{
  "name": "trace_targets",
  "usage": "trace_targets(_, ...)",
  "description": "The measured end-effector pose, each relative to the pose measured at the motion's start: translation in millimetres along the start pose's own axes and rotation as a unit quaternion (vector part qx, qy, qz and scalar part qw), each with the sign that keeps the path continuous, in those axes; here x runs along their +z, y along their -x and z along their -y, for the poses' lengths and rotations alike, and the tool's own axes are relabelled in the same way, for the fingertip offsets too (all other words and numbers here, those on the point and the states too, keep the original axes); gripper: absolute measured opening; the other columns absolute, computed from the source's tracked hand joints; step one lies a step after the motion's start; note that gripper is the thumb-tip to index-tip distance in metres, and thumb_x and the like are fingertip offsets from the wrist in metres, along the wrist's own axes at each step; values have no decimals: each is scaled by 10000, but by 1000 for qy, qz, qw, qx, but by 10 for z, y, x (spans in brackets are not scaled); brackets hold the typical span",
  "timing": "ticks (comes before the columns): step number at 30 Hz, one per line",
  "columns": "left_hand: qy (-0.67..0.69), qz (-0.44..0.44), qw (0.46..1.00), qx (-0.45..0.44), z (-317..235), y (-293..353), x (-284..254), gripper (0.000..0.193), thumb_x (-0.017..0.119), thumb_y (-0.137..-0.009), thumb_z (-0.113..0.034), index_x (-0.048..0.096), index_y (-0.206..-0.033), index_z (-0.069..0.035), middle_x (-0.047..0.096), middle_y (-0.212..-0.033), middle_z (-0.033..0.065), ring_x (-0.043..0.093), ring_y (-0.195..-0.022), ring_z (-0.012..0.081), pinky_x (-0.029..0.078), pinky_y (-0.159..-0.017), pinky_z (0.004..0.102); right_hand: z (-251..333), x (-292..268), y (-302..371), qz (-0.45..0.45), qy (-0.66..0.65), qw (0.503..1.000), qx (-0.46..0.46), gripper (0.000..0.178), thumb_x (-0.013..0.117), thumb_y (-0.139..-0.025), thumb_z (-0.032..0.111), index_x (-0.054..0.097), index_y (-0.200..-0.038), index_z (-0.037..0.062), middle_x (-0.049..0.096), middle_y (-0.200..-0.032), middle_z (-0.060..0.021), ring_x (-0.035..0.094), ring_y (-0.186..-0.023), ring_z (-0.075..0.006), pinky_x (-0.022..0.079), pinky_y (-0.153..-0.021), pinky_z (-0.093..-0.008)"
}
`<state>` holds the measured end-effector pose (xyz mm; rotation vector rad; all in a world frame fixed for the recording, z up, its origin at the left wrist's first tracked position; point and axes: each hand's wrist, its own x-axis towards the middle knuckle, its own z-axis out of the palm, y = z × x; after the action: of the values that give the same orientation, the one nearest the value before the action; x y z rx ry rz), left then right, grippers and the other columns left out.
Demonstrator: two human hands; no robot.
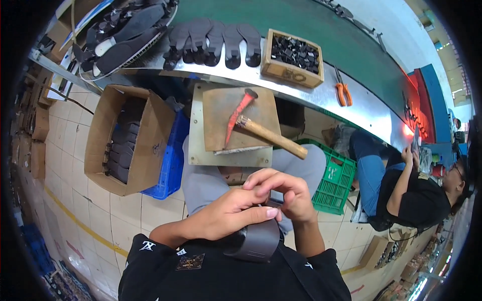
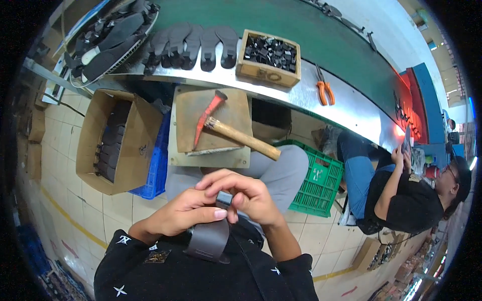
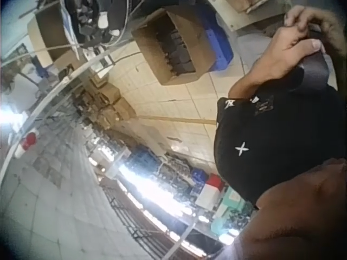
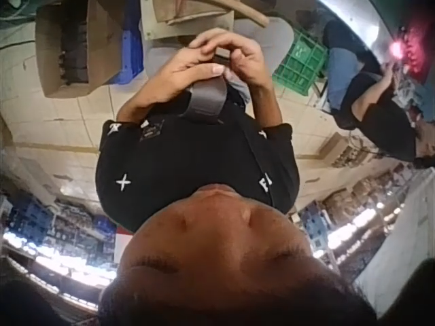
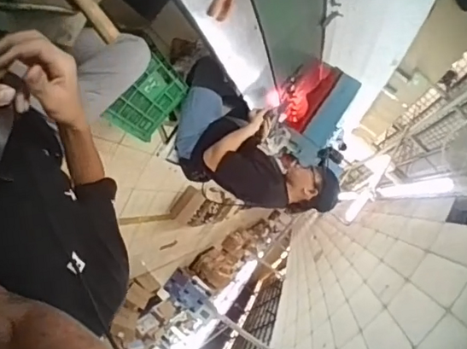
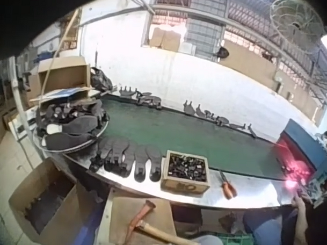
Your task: Attaching heels to shoe soles using a hammer and small nails.
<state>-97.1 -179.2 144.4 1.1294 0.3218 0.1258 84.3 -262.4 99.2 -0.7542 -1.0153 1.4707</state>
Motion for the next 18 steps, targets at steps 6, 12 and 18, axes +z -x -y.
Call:
trace_targets(6,96,99,990,-19,16,-8,161,372,459,-1047,-306,596,-1169,17,612,-1109,69,556,-1036,136,416,-944,281,48,135,129,-35,-77,996,-38,516,594,-949,483,623,-1060,-20,587,-1169,-203,621,-939,-202,534,-697,-255)
trace_targets(12,208,147,961,-111,-31,-25,158,361,460,-1038,-295,634,-1011,20,665,-987,74,588,-1012,142,416,-948,287,284,-125,82,63,215,957,-184,456,687,-888,440,685,-905,-15,663,-931,-167,629,-838,-282,492,-757,-417)
trace_targets(18,240,300,913,-135,66,-110,196,289,516,-1002,-216,645,-1010,43,673,-996,125,655,-907,177,514,-822,294,553,-86,98,172,266,923,-217,461,713,-876,397,647,-768,-47,595,-692,-132,537,-545,-246,409,-461,-328)
